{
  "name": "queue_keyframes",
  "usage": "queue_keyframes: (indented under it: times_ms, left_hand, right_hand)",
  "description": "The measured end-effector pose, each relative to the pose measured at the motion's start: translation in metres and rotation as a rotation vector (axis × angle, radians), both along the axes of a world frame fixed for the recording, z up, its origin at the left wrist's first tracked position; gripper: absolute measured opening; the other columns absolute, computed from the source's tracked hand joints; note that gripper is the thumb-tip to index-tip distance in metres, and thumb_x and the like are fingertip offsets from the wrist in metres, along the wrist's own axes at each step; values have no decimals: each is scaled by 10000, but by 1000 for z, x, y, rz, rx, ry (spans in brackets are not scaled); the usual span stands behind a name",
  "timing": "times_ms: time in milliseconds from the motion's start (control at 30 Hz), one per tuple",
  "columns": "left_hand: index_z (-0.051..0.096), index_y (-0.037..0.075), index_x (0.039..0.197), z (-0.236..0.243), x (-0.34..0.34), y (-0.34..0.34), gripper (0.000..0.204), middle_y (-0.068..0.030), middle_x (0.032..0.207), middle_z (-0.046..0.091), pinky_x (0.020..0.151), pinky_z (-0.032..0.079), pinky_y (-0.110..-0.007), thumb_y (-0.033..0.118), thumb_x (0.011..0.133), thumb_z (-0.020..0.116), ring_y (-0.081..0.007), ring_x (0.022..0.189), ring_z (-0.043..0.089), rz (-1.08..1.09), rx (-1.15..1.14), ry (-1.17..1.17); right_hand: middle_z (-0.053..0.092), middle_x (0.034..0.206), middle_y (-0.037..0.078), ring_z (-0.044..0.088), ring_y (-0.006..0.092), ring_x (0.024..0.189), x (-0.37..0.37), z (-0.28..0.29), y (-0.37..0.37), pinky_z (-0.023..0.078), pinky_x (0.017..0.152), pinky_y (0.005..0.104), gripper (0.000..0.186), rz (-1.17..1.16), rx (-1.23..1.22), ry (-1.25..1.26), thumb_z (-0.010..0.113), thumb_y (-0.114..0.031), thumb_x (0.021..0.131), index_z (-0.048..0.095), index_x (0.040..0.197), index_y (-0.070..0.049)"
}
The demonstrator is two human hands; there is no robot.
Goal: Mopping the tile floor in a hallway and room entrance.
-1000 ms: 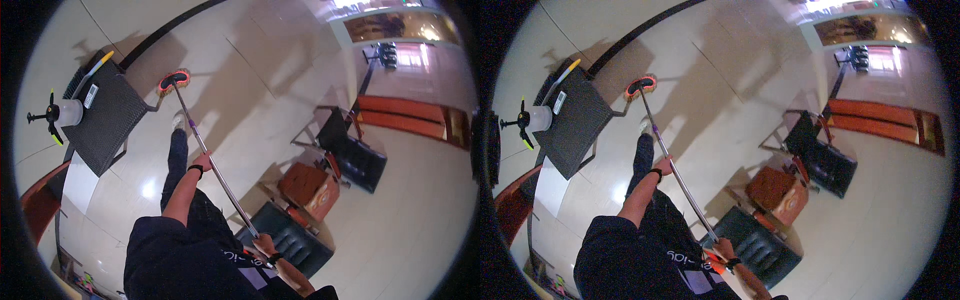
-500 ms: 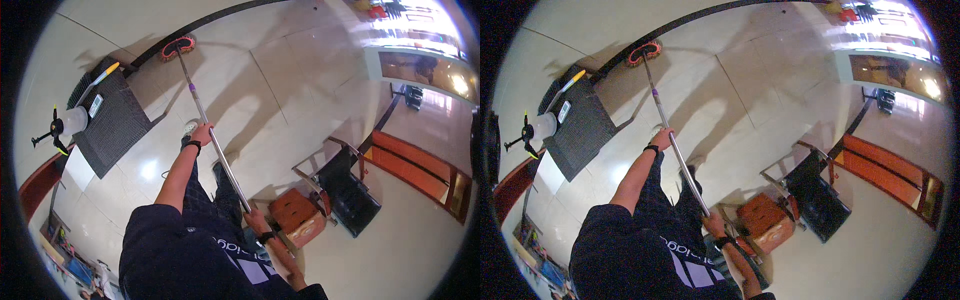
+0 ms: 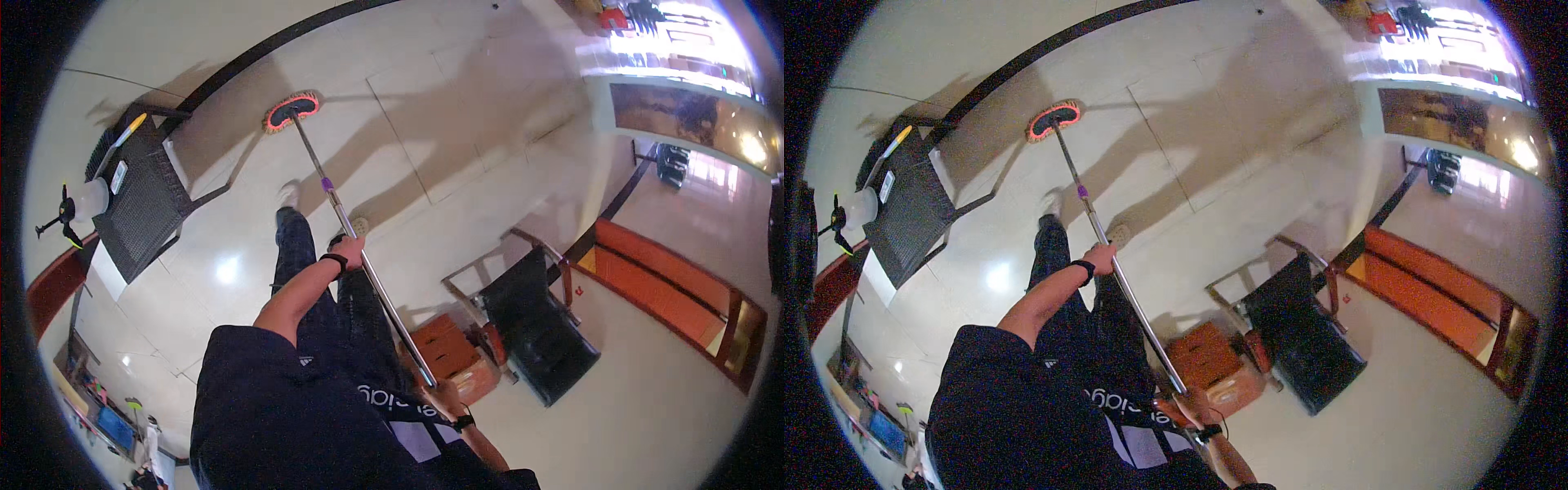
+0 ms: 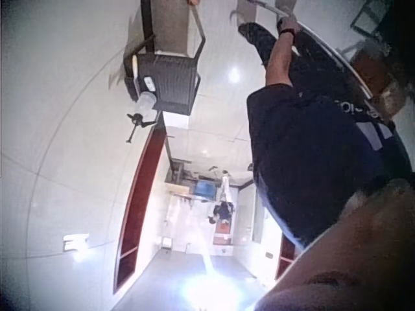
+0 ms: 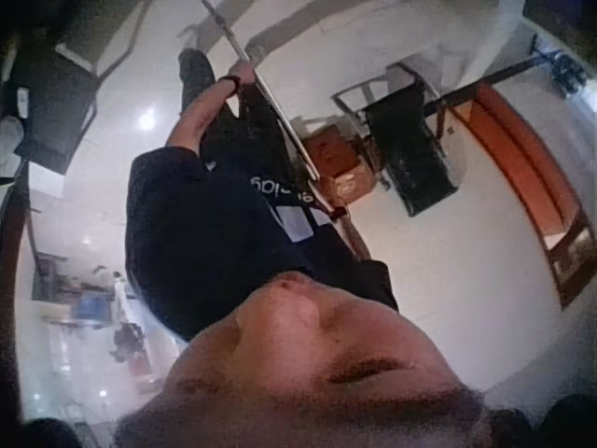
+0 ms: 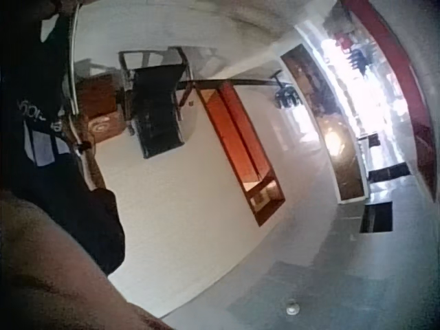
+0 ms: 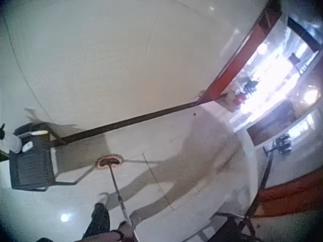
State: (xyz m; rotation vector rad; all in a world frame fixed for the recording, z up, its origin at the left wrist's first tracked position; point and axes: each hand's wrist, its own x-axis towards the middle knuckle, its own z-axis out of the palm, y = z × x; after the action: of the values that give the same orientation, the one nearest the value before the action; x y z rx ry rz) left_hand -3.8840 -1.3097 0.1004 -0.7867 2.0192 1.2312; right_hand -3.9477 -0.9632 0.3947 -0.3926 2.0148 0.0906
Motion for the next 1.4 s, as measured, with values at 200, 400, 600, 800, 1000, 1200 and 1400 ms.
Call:
queue_keyframes:
  times_ms: [200,400,600,800,1000,1200,1400]
  left_hand:
    - [470,35,1062,-5,-63,-28,455,-269,998,554,761,491,-488,251,706,653,-402,911,582,31,-52,35]
    - [459,86,1064,-37,-79,-111,344,-259,1053,531,751,474,-492,240,775,565,-398,960,556,143,-145,-61]
    - [466,107,1029,-67,-108,-213,245,-222,1002,547,726,472,-479,212,813,507,-415,891,561,229,-144,-14]
    - [457,26,1089,-35,-161,-104,363,-221,947,580,725,496,-496,187,783,565,-377,864,606,164,-237,113]
    - [387,-1,1138,21,-248,14,520,-319,902,540,699,489,-507,219,723,610,-449,870,562,-52,181,110]
    - [418,7,1096,28,-334,62,473,-274,900,581,704,494,-490,220,715,602,-428,877,579,-212,179,145]
    - [433,13,1047,-1,-360,19,473,-247,890,601,736,491,-477,297,713,610,-400,874,593,-146,121,47]
  right_hand:
    - [564,562,154,574,253,521,-67,-11,-25,427,502,367,311,117,-105,-174,619,-301,757,589,649,-10]
    - [576,587,173,588,334,566,-117,-34,-151,434,516,414,365,-69,44,-80,610,-346,790,587,687,3]
    - [603,691,195,599,366,662,-144,-96,-190,443,580,441,366,-37,-18,-29,608,-381,782,613,763,-15]
    - [593,734,202,603,345,689,-213,-22,-182,441,573,391,382,111,76,-33,608,-338,786,570,1023,-41]
    - [633,818,107,622,277,705,-251,17,7,471,627,361,332,36,-175,92,644,-230,748,588,1015,-41]
    - [621,768,134,620,277,707,-275,-8,226,468,643,377,322,-389,294,-236,640,-282,741,601,996,-89]
    - [619,695,179,611,272,590,-340,-29,88,463,547,374,388,149,-110,22,719,-336,662,648,879,-22]
